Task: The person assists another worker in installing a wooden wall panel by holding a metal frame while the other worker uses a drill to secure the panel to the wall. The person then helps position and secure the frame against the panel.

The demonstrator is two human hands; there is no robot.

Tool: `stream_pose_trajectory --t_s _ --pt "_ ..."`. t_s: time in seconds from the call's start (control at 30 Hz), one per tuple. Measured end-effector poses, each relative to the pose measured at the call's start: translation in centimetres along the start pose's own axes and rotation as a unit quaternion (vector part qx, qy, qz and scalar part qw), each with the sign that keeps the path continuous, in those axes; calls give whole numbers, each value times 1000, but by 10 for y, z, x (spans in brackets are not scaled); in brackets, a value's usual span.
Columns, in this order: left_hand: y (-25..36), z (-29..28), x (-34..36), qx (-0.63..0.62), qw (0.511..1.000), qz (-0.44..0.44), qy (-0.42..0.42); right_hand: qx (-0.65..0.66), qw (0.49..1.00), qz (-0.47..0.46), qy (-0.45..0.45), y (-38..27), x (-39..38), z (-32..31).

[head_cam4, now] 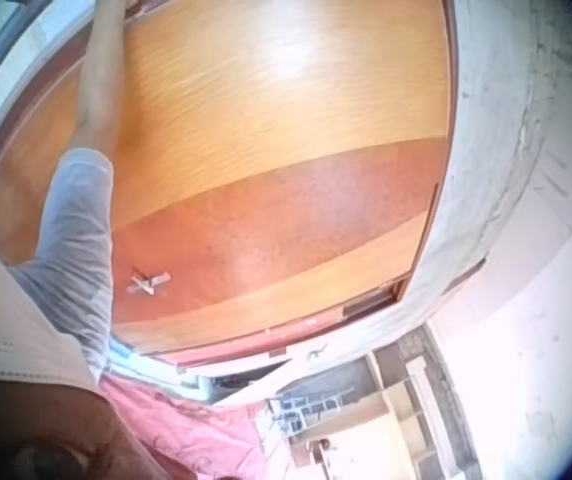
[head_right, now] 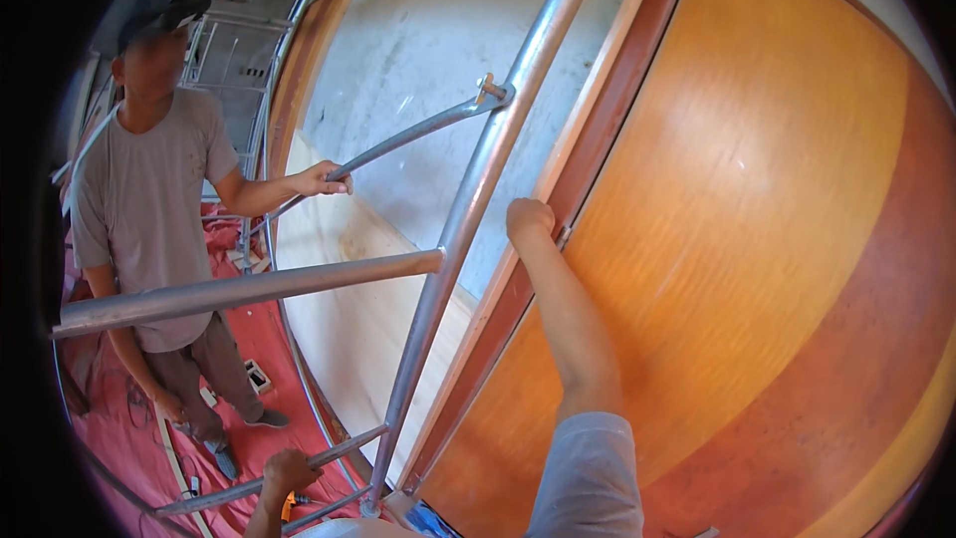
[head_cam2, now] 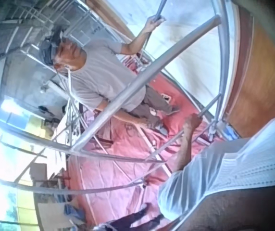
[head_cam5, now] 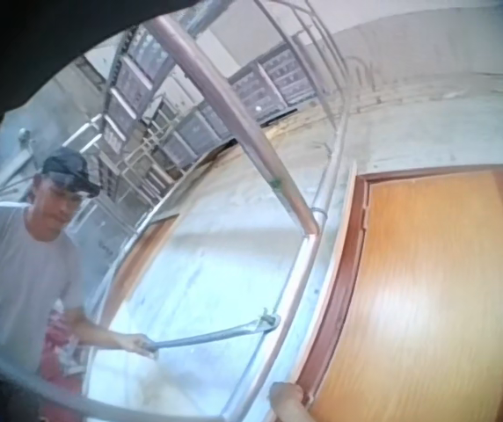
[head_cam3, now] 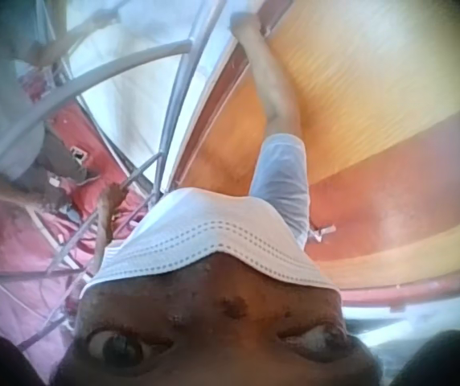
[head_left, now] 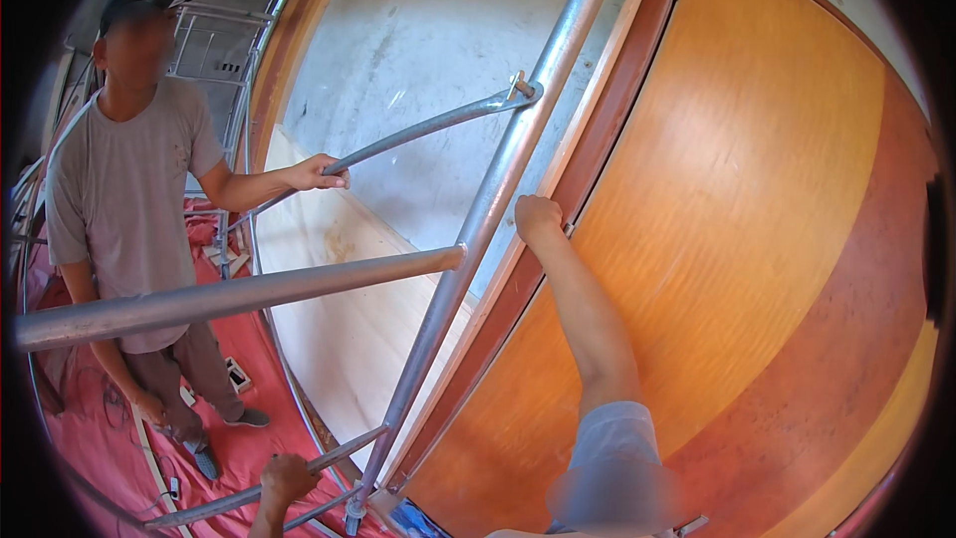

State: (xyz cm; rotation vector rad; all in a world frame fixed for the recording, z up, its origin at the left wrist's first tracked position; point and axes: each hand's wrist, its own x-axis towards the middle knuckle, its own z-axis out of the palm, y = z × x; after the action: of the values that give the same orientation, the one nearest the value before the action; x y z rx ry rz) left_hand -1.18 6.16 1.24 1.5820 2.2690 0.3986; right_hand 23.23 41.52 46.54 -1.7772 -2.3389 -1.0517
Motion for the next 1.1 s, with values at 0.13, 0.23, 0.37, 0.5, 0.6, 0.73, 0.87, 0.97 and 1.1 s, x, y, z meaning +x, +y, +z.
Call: stream_pose_trajectory --t_s 0.13,0.23,0.37,0.5,0.6,0.73,0.87,0.97,1.1 --pt "-1 1 -4 7 1000 2 12 6 1000 -3 9 0 -4 -1" --pt "1 -5 -9 -7 1000 -14 -13 17 998 -6 53 -5 -9 4" --pt "2 -4 -11 -15 1000 3 12 6 997 -17 73 6 -13 15" --pt "-2 3 -6 -16 1000 4 26 31 991 -68 112 15 -15 27" --pt "7 -6 -6 -20 1000 7 21 28 992 -68 101 21 -15 28" --pt "13 -13 -9 -15 999 -32 20 57 993 -69 79 13 -21 29" --pt "19 -19 -13 2 999 -32 14 95 990 -90 57 3 -44 34" --pt "18 -18 -15 10 1000 -23 9 104 987 -106 58 3 -50 54" --pt "14 -15 -14 -6 999 -38 25 107 985 -129 40 -6 -55 71"
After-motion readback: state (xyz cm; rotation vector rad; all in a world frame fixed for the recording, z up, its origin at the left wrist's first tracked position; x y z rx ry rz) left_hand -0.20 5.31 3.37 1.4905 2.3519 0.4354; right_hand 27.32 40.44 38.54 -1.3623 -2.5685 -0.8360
